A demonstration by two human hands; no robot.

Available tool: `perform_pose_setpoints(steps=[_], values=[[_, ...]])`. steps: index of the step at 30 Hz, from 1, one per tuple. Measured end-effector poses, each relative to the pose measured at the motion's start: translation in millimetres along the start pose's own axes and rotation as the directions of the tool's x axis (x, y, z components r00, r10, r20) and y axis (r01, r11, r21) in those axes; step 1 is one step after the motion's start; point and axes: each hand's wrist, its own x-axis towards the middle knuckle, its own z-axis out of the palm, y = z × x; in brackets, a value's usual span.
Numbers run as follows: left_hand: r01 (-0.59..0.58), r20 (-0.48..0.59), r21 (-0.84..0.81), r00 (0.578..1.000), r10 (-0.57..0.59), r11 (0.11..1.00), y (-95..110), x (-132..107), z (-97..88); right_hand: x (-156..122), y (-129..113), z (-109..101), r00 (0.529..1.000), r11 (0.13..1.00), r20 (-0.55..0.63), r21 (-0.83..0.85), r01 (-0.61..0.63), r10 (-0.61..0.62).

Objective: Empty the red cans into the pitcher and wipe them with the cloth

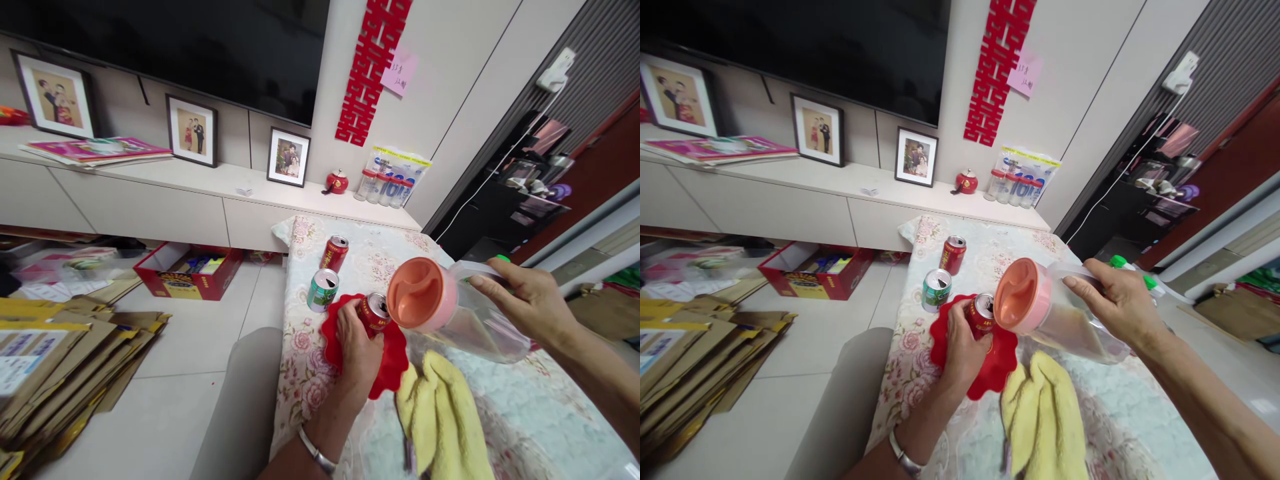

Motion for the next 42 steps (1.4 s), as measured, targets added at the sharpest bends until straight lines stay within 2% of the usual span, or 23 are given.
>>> perform_pose_setpoints(steps=[3,9,24,42], values=[[0.001,0.001,-0.001,1.0,-0.001,1.0,-0.7,-0.2,0.1,0.8,-6.4,-0.3,0.998,0.999,-0.04,0.0,-0.045,0.045],[0.013,0.0,-0.001,1.0,-0.013,1.0,-0.3,0.4,0.1,1.4,-8.1,-0.8,0.998,0.998,-0.023,0.014,-0.066,0.066],[0.011,0.003,-0.002,1.0,-0.011,1.0,0.3,0.4,-0.4,2.9,0.3,-0.7,0.998,0.998,-0.059,-0.058,-0.014,0.01],[0.007,0.005,-0.006,1.0,-0.007,1.0,0.3,-0.3,-0.7,2.2,1.0,0.9,0.998,0.998,-0.054,-0.056,-0.019,0.016]])
